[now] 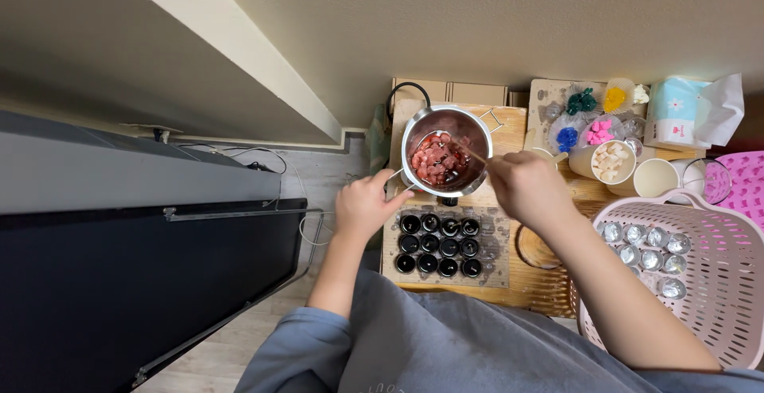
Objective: Stirring red wax chunks in a small metal pot over a heating plate to melt them down.
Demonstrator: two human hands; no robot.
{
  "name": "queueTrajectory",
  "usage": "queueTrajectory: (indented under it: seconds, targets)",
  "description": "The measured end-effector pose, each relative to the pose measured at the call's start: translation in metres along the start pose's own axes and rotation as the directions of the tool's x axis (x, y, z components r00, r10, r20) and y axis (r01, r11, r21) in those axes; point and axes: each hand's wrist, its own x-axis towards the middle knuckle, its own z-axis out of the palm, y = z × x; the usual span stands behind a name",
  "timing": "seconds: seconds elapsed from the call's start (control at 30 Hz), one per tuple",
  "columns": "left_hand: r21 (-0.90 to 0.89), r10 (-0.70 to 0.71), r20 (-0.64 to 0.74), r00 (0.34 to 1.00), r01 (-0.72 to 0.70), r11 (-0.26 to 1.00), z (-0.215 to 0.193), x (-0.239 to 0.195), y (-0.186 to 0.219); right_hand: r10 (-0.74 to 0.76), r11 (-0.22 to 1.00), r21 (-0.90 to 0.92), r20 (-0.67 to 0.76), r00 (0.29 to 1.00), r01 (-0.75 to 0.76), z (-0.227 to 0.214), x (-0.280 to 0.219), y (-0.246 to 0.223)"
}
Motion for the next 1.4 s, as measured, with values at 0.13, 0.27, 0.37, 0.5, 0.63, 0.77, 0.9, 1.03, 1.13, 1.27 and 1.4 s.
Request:
queueTrajectory:
  seconds: [0.13, 0.27, 0.37, 0.5, 0.63, 0.77, 0.9, 1.03, 1.13, 1.27, 1.4]
  targets:
    - [-0.071, -0.086, 0.103, 0.991, 0.094, 0.993, 0.011, -0.010, 0.002, 0.038, 0.999, -0.024, -0.025, 0.999, -0.038, -0.002, 0.000, 0.003]
    - [-0.190, -0.115, 0.140, 0.983, 0.141, 0.972, 0.018, -0.018, 0.007, 0.010, 0.999, -0.042, 0.004, 1.000, -0.009, 0.008, -0.002, 0.003]
    - [-0.210, -0.128, 0.130, 0.983, 0.153, 0.966, 0.017, -0.021, 0.011, 0.014, 1.000, 0.002, 0.014, 1.000, -0.014, 0.001, -0.003, -0.004]
    - [-0.236, -0.132, 0.126, 0.983, 0.159, 0.959, 0.021, -0.024, 0.012, 0.055, 0.998, 0.040, -0.029, 0.998, -0.054, -0.004, -0.003, -0.006]
    - [-0.237, -0.160, 0.141, 0.977, 0.190, 0.953, 0.020, -0.026, 0.017, 0.065, 0.997, 0.037, 0.024, 0.998, -0.066, 0.001, -0.003, -0.005]
    - [-0.302, -0.178, 0.183, 0.967, 0.228, 0.926, 0.022, -0.028, 0.018, 0.115, 0.984, 0.124, 0.098, 0.989, -0.127, -0.020, 0.004, -0.012]
    - [-0.384, -0.161, 0.204, 0.966, 0.230, 0.894, 0.024, -0.029, 0.019, 0.058, 0.964, 0.249, 0.148, 0.987, -0.094, -0.023, 0.008, -0.017]
    - [-0.386, -0.185, 0.238, 0.953, 0.268, 0.883, 0.021, -0.028, 0.022, -0.049, 0.962, 0.273, 0.078, 0.996, 0.026, -0.005, 0.006, -0.015]
    - [-0.403, -0.180, 0.247, 0.952, 0.270, 0.874, 0.021, -0.030, 0.023, 0.016, 0.975, 0.219, 0.074, 0.997, -0.032, -0.002, 0.005, -0.014]
    - [-0.444, -0.190, 0.258, 0.947, 0.291, 0.847, 0.026, -0.030, 0.021, 0.082, 0.969, 0.229, 0.068, 0.994, -0.095, -0.012, 0.006, -0.019]
    - [-0.499, -0.172, 0.249, 0.953, 0.278, 0.821, 0.032, -0.032, 0.018, 0.060, 0.956, 0.280, 0.117, 0.991, -0.091, -0.006, 0.004, -0.022]
